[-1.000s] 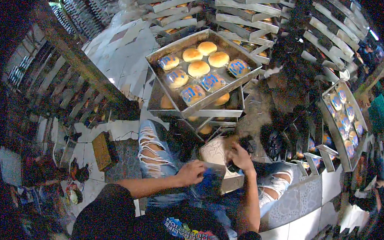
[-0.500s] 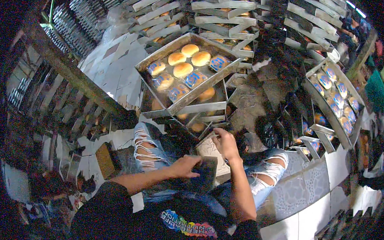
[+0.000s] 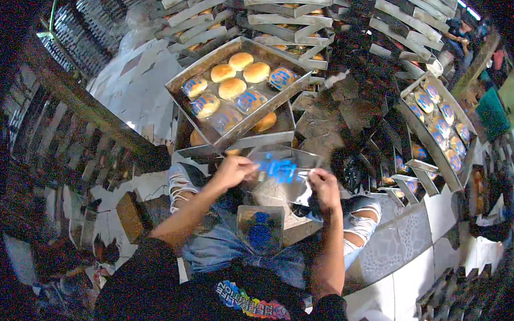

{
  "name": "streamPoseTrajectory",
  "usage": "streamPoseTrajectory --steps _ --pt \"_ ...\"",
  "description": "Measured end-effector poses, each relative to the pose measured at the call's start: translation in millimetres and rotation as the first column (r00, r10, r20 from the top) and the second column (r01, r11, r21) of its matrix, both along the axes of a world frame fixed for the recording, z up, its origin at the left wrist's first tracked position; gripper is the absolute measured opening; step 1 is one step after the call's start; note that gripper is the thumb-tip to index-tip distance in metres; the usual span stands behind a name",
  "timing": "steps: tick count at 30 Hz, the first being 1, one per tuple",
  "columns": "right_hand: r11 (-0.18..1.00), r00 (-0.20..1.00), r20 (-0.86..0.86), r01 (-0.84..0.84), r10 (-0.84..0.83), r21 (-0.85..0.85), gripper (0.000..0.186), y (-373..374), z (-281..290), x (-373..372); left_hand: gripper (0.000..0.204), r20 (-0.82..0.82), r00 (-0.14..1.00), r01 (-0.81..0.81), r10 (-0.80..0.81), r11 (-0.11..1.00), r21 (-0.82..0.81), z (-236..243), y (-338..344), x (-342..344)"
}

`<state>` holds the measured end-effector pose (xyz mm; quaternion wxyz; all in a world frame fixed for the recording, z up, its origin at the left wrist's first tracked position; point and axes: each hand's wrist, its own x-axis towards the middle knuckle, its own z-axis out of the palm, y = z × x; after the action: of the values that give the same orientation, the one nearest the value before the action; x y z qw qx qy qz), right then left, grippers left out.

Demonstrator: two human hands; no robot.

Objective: The person is packing buns into plastic bags by hand and placing the bagged buns back into metal trays.

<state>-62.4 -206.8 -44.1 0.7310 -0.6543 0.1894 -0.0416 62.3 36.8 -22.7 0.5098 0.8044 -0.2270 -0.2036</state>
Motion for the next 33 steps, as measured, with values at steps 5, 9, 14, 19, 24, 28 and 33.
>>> streamPoseTrajectory --steps 5,9,14,19,24,28,33 --pt "0.817 0.962 0.037 0.249 -0.27 -0.521 0.026 -18.8 -40.2 -0.6 0.018 0.152 0.972 -0.167 0.182 0.98 -0.106 -59.7 -24.7 -8.4" --pt "0.776 0.938 -0.113 0.199 -0.328 -0.599 0.025 -10.6 8.9 1.8 0.03 -0.016 0.956 -0.291 0.292 0.942 -0.166 -38.3 -28.9 -5.0" --pt "0.45 0.862 0.319 0.483 -0.394 -0.751 0.016 -15.7 78.1 89.5 0.037 -0.007 0.991 -0.128 0.131 0.954 -0.271 -56.7 -32.7 20.2" --pt "0.547 0.871 0.195 -0.098 0.451 -0.831 0.018 116.5 119.7 254.7 0.031 -0.236 0.936 0.167 -0.26 0.921 -0.352 -44.2 -13.2 57.9" --pt "-0.119 0.739 -0.12 -0.054 0.663 -0.991 0.025 172.9 35.3 394.2 0.032 -0.06 0.978 0.166 -0.201 0.917 -0.363 -45.0 -13.3 60.5" --pt "-0.478 0.758 -0.113 0.282 0.642 -0.832 0.029 158.8 -5.8 448.1 0.029 -0.102 0.981 0.117 -0.163 0.928 -0.354 -35.9 -16.0 65.6" --pt "-0.362 0.681 -0.576 -0.45 0.452 -0.816 0.036 169.4 36.3 429.2 0.025 -0.267 0.944 0.06 -0.195 0.896 -0.441 -36.3 -7.4 67.2"
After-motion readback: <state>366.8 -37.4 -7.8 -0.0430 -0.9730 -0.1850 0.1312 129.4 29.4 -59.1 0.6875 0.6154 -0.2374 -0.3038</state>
